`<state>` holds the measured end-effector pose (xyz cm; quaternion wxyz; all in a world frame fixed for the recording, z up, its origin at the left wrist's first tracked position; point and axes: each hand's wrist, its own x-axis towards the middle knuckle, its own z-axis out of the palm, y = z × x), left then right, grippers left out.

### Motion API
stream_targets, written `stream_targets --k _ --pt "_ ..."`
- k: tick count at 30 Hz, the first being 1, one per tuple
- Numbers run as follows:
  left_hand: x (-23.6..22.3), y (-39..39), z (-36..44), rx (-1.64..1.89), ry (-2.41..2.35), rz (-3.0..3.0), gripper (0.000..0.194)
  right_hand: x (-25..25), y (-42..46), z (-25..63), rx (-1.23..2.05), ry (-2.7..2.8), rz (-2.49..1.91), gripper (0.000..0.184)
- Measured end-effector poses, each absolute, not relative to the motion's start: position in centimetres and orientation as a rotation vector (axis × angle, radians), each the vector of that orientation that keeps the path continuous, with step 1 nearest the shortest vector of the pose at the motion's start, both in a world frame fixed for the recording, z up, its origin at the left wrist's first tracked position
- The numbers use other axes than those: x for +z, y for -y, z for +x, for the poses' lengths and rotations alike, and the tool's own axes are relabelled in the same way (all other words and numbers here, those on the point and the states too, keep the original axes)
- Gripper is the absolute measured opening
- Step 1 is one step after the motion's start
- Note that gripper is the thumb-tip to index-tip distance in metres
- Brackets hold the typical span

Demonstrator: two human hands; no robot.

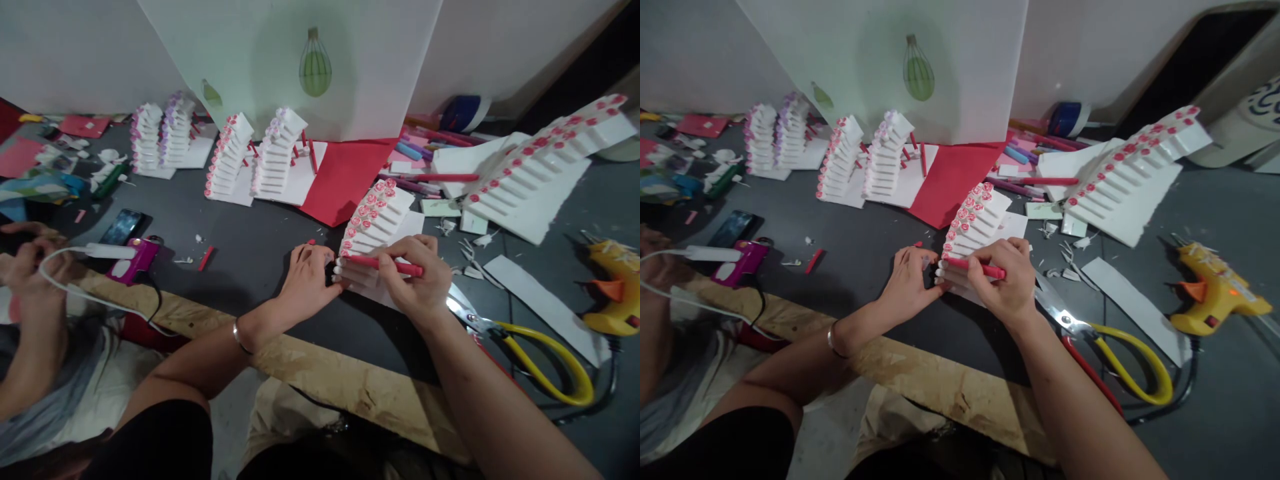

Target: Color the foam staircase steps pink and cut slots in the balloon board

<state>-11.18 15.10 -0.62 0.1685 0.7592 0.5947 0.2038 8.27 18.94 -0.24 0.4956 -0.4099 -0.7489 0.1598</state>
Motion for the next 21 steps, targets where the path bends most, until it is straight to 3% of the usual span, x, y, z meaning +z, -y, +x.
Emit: stream_targets --k 21 --pt "-0.61 -15.05 -11.18 0.575 -1.693 2.180 0.042 -0.19 -18.93 8.25 0.375 1.793 -1.015 0.015"
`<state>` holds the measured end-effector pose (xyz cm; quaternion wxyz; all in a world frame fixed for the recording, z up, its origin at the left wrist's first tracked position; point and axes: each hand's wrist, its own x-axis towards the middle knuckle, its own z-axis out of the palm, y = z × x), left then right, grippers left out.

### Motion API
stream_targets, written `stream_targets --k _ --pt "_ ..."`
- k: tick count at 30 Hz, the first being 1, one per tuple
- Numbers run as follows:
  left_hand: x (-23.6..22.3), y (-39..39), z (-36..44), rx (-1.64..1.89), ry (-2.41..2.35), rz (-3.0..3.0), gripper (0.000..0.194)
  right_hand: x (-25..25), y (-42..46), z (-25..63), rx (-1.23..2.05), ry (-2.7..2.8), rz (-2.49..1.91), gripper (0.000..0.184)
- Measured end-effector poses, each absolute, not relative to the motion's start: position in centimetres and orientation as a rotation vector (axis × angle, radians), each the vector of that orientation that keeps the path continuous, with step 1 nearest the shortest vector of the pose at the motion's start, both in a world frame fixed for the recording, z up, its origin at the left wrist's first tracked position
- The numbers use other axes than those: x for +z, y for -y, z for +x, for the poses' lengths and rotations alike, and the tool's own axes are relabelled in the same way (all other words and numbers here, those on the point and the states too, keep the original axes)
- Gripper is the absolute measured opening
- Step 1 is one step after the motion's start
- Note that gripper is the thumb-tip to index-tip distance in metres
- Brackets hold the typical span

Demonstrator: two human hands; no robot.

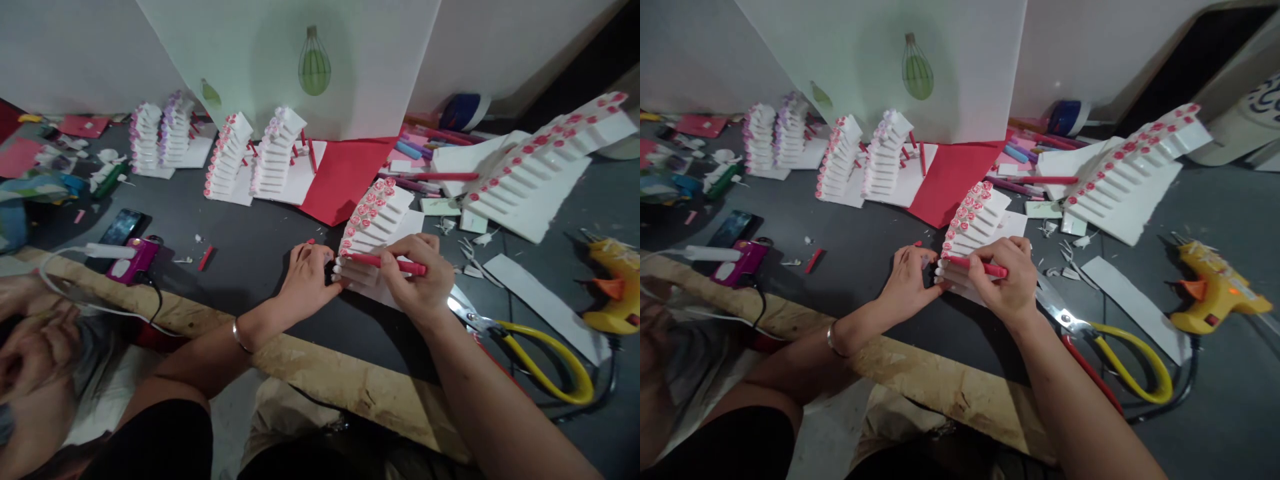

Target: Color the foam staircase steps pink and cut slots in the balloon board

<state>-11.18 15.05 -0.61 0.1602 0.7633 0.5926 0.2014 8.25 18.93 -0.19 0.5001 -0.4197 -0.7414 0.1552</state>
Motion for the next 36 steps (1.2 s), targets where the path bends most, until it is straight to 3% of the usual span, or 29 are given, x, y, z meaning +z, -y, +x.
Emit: stream_targets --k 14,36 --pt "-0.87 -15.06 -11.45 0.557 -1.627 2.259 0.049 -0.27 -19.03 8.36 0.331 1.776 -1.035 0.014" --pt "-0.84 -15.05 -11.58 0.553 -1.658 2.280 0.040 -0.27 -19.03 8.31 0.294 1.802 -1.043 0.018"
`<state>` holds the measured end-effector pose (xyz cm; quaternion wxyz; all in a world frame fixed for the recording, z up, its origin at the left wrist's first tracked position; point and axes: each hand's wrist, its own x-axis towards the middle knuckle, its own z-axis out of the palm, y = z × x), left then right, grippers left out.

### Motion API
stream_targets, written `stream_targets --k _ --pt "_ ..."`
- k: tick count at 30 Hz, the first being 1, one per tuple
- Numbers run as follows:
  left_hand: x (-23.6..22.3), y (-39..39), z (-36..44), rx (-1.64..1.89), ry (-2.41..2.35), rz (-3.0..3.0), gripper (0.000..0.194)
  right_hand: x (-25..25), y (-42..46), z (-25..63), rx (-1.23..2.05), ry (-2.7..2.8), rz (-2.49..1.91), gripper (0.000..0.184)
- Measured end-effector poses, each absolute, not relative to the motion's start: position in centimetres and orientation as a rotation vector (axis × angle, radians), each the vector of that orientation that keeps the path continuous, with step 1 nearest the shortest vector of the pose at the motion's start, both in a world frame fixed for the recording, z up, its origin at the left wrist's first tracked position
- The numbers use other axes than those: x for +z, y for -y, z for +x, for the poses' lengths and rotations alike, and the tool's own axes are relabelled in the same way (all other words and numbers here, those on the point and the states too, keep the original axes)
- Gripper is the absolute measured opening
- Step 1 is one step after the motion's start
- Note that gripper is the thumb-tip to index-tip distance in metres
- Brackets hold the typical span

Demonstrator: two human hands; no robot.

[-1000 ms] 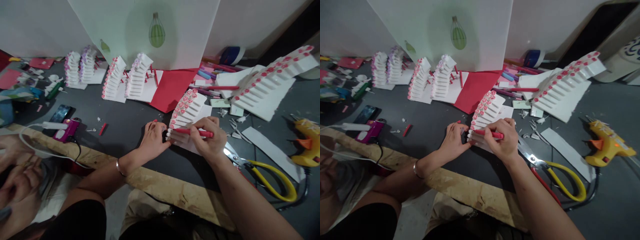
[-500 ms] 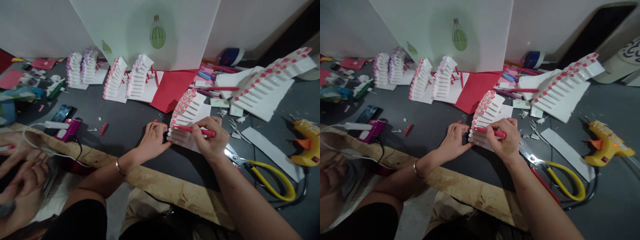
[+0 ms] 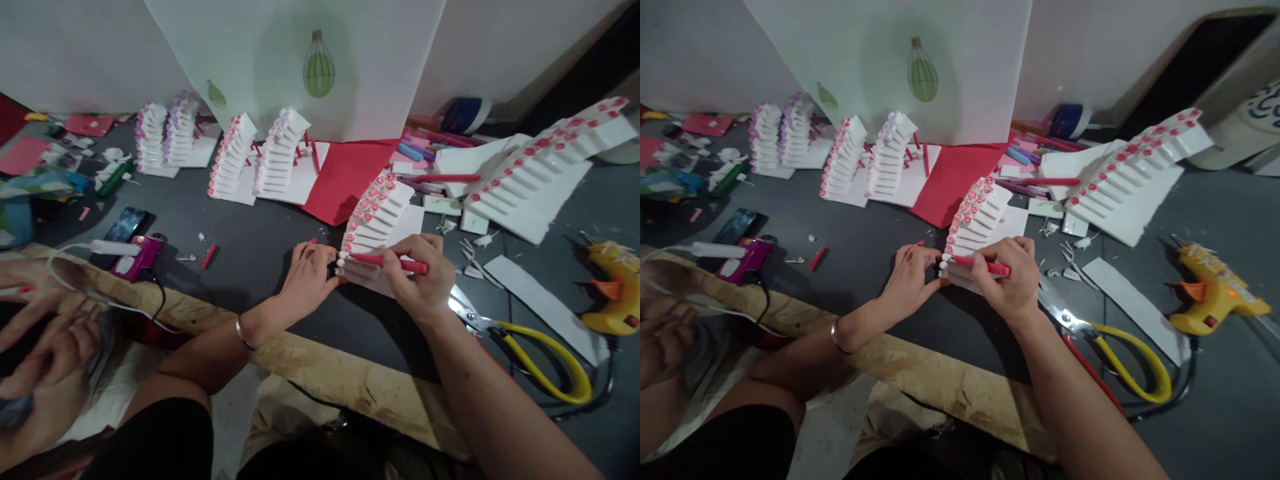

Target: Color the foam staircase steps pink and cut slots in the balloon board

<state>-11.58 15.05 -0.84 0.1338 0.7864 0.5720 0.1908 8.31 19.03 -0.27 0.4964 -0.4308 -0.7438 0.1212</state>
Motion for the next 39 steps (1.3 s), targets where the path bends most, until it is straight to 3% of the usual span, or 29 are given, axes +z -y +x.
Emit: stream_targets --k 16,21,39 --pt "-0.82 -15.01 -11.58 0.557 -1.671 2.293 0.036 -0.44 -19.04 8.35 0.305 1.787 -1.042 0.010" --pt "-0.87 -15.02 -11.57 0.574 -1.660 2.320 0.036 -0.50 -19.02 8.43 0.246 1.765 -1.047 0.017" --pt "-0.92 -15.07 -11.62 0.594 -1.667 2.375 0.037 -0.28 -18.91 8.14 0.324 1.849 -1.027 0.016"
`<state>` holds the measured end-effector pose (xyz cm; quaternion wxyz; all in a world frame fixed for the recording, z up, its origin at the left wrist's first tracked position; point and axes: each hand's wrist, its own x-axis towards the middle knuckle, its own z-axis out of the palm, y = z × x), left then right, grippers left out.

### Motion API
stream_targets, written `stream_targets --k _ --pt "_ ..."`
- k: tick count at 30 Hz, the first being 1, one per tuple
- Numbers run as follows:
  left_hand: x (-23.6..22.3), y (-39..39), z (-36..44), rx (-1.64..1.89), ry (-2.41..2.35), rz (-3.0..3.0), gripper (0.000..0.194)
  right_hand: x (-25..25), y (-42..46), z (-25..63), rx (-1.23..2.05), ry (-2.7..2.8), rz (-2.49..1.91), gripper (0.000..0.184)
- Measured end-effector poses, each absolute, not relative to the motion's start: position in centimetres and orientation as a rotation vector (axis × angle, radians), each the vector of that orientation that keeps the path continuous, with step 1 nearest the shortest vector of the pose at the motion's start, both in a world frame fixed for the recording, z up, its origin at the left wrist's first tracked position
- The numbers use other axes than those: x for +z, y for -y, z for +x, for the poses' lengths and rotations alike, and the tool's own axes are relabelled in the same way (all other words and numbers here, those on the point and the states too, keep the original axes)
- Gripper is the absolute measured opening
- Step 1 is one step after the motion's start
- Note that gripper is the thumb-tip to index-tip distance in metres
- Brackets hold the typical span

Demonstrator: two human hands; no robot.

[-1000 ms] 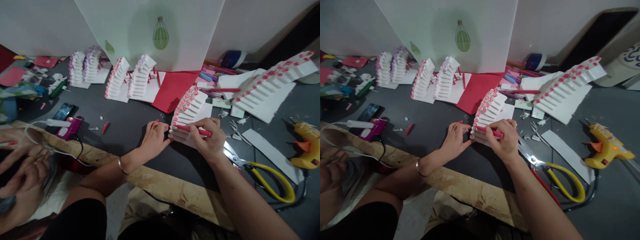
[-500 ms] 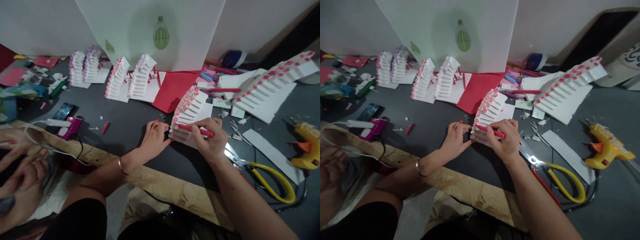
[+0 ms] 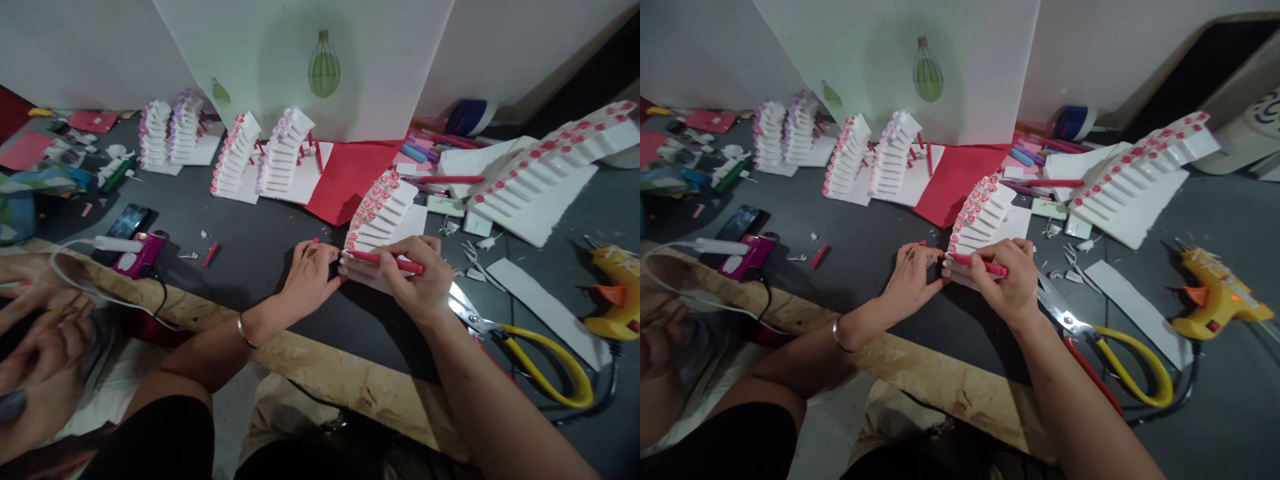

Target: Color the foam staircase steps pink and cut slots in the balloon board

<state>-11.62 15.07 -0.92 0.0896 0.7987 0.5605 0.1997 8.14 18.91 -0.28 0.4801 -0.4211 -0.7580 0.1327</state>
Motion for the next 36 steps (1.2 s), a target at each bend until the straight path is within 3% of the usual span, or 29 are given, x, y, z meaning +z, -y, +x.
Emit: stream_targets --k 36 --pt "-0.77 -15.01 -11.55 0.596 -1.682 2.373 0.032 -0.23 -18.91 8.14 0.294 1.865 -1.065 0.016"
